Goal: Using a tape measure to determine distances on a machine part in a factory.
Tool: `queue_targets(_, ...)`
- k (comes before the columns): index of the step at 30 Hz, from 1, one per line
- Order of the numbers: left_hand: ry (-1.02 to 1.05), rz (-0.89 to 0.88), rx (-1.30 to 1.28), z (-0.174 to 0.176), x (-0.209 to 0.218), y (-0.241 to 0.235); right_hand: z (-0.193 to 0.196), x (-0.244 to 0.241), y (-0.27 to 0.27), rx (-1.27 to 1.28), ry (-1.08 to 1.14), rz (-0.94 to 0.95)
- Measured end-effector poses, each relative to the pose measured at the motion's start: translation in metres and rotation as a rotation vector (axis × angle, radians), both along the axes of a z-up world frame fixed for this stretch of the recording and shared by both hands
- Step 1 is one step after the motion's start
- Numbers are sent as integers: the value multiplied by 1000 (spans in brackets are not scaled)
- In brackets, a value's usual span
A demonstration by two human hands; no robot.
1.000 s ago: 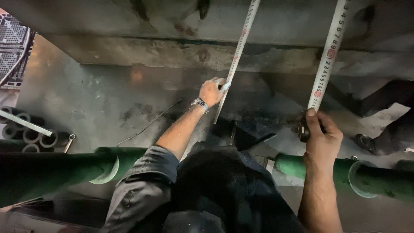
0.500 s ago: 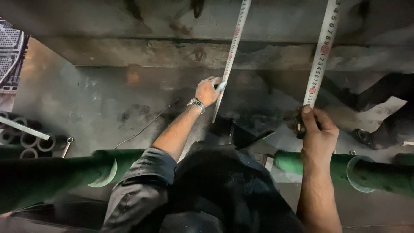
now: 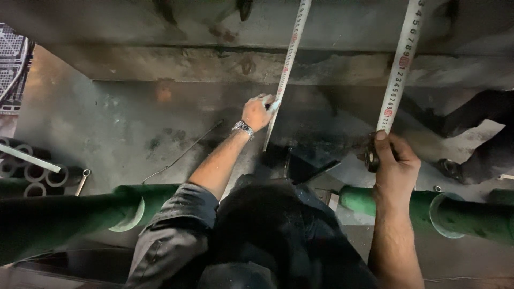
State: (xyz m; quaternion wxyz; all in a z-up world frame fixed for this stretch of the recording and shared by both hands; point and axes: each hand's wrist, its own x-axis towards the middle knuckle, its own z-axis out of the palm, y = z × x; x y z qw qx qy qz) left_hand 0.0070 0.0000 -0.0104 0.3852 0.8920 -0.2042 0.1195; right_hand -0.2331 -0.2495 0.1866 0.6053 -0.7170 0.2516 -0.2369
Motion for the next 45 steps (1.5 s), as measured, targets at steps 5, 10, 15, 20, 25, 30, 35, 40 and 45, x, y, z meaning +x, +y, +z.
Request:
queue_targets(5,178,-21,2,4,0,-1,9,0,3,31,-48,50)
queue_targets(10,127,-43,14,12,-3,-1,16,0,6,-19,47,-13)
queue_targets(15,123,-35,4,0,-2,-2,6,0,1,17,27,-2)
queue_targets(20,66,-28,21,1,-3,-1,5,-2,-1,-35,15,16)
queue_targets(25,148,-23,46,20,-10,0,4,-3,-1,-38,12,21)
queue_targets(30,129,-16,48,-2,-4,0,1,-2,1,34,6,12)
queue_targets(35,17,-40,67,-20,1,4,9,-3,5,-19,53,-3)
queue_targets(40,59,-6,56,-25,2,2,7,-4,5,-28,81,-14)
queue_targets(45,106,-36,40,-6,-5,5,4,-4,7,9,22,11)
